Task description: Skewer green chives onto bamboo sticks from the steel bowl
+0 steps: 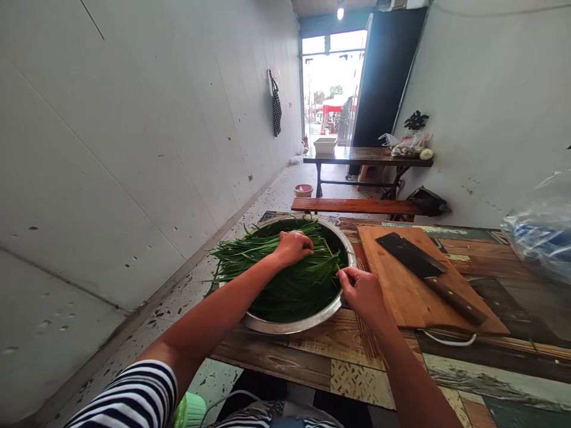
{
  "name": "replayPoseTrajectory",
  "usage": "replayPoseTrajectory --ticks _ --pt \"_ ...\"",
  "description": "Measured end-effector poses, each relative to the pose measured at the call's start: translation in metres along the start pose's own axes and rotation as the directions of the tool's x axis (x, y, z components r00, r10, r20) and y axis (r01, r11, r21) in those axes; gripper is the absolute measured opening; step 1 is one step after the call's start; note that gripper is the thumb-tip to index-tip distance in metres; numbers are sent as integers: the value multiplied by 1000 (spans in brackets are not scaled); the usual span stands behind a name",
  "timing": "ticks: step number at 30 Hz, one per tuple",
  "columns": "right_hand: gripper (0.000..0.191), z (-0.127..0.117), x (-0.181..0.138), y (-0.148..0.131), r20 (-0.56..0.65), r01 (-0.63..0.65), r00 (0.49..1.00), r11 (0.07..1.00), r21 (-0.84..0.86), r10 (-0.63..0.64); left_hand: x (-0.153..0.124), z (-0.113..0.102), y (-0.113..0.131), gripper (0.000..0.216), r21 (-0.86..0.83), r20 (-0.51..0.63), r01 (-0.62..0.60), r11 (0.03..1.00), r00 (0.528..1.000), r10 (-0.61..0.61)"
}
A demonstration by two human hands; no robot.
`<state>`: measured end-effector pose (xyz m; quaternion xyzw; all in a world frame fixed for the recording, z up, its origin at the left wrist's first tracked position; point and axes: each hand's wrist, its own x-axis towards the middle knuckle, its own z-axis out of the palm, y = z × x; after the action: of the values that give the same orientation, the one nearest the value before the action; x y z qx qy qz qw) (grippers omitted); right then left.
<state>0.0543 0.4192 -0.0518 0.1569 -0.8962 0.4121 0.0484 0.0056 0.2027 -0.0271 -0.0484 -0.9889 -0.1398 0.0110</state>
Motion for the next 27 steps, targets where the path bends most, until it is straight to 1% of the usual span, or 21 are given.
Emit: replayPoseTrajectory --ticks 4,6,9,12,14,18,22,27 --pt "42 0 0 1 4 9 1000 1000 -6 -9 -1 1 -2 15 23 -19 -63 998 998 64" --pt "42 1 0 1 6 12 1000 1000 -5 -12 -1 2 -2 15 8 -40 -64 998 997 64" --pt "42 1 0 1 8 20 1000 1000 7 -20 1 3 1 16 -51 -60 1 999 998 -4" --pt "42 0 0 0 7 13 1000 1000 17 -14 1 2 4 17 -161 -59 91 983 993 -102" --pt "42 -1 0 -1 10 10 1000 1000 17 -10 1 0 5 19 -232 -58 107 967 991 -123" --pt "44 -1 0 -2 15 16 1000 1000 -1 -16 0 -1 2 17 -313 -61 47 949 996 -69" --pt "42 -1 0 -1 8 18 1000 1000 -13 -18 3 1 -1 19 -349 -101 16 937 993 -55" --pt "41 -1 0 -1 8 31 999 1000 0 -31 7 6 -3 17 -459 -154 -45 887 988 -29"
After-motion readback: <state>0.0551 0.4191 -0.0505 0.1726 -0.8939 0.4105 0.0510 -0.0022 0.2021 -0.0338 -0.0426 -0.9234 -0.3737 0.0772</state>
